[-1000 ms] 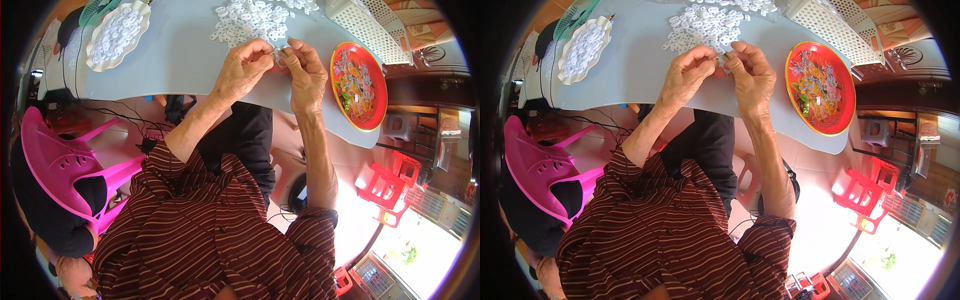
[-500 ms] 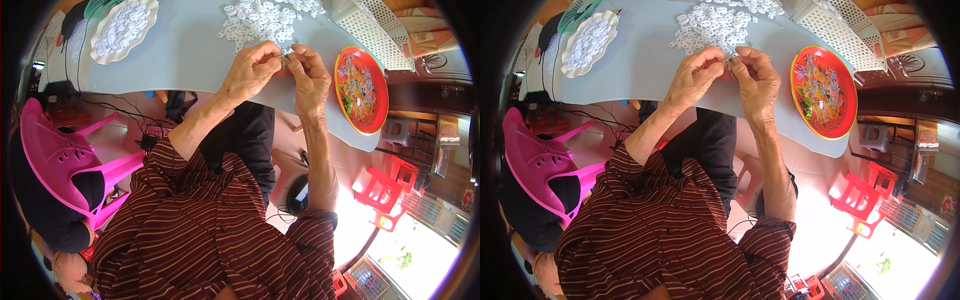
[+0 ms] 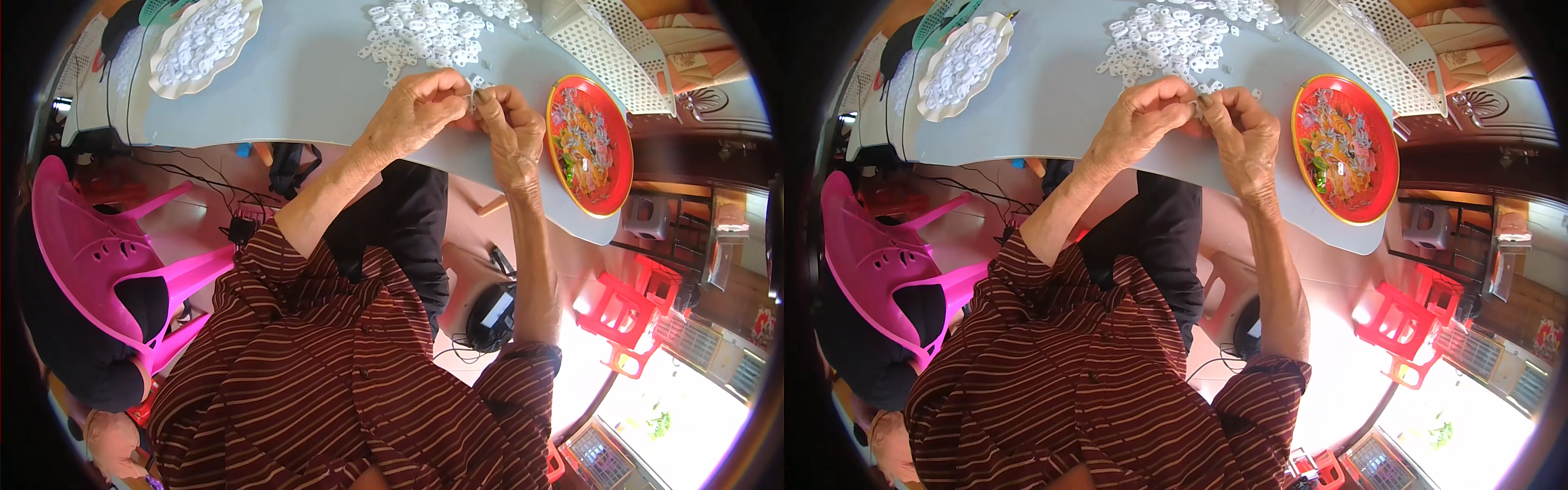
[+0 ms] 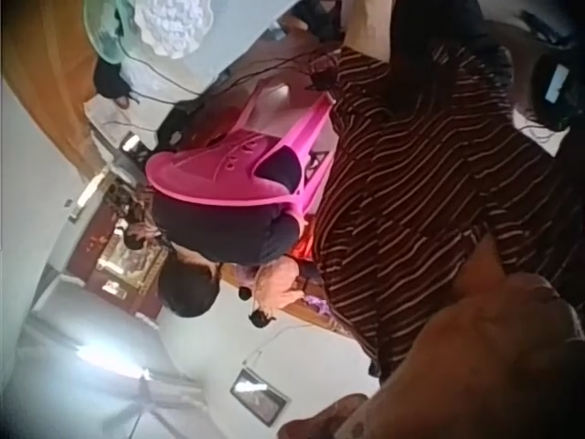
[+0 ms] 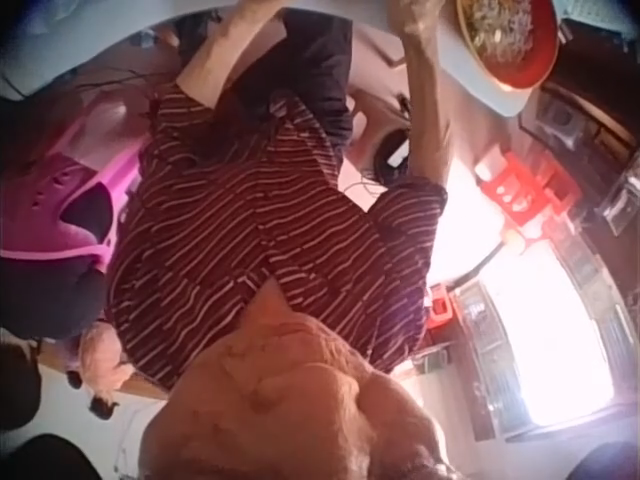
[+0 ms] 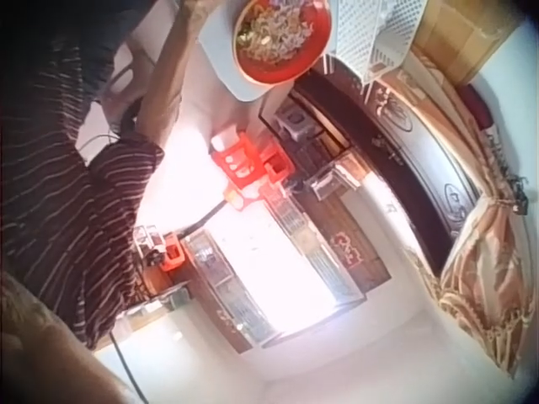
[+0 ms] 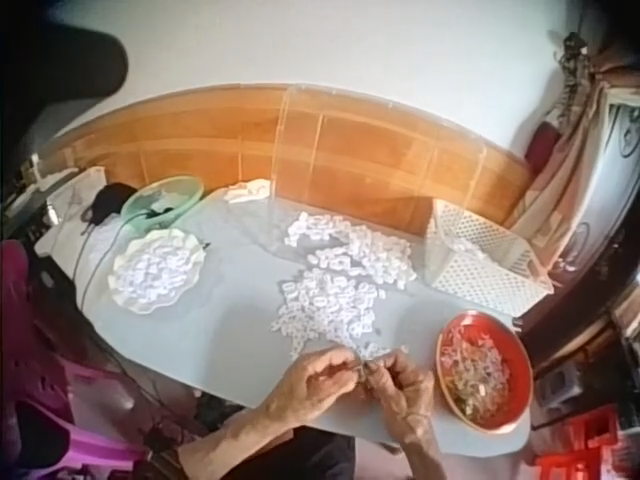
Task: Assembling small white plastic components at a table.
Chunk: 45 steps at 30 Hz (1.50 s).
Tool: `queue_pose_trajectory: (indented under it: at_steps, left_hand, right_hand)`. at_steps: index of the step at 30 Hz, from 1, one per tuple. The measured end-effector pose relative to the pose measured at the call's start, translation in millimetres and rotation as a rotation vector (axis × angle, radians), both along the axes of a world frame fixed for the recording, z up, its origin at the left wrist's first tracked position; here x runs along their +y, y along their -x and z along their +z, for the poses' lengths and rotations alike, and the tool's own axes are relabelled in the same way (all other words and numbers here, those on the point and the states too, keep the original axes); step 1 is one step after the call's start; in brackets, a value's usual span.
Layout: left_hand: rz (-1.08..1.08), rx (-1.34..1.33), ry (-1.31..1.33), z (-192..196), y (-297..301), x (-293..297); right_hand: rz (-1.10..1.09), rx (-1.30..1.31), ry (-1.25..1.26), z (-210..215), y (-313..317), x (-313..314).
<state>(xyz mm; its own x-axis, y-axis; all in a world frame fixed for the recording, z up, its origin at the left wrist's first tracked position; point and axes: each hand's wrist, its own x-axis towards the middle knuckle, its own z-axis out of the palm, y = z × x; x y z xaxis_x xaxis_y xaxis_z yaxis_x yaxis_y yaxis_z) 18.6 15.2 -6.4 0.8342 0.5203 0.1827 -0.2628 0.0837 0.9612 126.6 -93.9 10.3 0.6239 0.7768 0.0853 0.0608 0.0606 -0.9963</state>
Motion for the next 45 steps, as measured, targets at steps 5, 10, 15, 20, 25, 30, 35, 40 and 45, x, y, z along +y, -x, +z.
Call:
queue_pose_trajectory:
  at_steps: [5,10,15,20,25,30,35,40,45]
  left_hand:
    - [0.179,-0.020,-0.200,2.1,-1.4,-4.5]
    - [0.054,0.039,-0.067,4.2,1.8,1.0]
    - [-0.043,0.041,-0.004,4.4,3.4,2.8]
    - [-0.042,0.041,-0.010,4.0,1.9,2.0]
    - [0.078,0.093,-0.178,7.0,3.6,-1.1]
    - [0.072,0.070,-0.099,5.0,2.5,-0.5]
    - [-0.007,-0.031,0.066,3.1,-0.1,1.3]
    - [0.013,-0.033,-0.005,-6.4,-1.8,6.4]
    - [0.037,-0.070,0.063,-0.6,0.1,3.2]
  right_hand:
    - [-0.136,0.054,-0.112,-8.7,15.0,13.1]
    - [-0.081,0.154,-0.085,-3.4,7.9,8.1]
    - [0.006,0.148,-0.026,-0.5,5.0,2.9]
    - [-0.091,0.055,-0.044,-5.1,10.1,6.7]
    - [-0.171,-0.053,-0.096,-6.4,18.6,13.5]
    - [-0.036,0.156,-0.073,0.0,4.7,9.4]
    - [-0.062,0.058,-0.029,2.6,11.0,10.3]
    - [-0.137,0.053,-0.057,0.0,21.2,12.8]
    - [-0.117,0.087,-0.081,3.2,23.2,13.1]
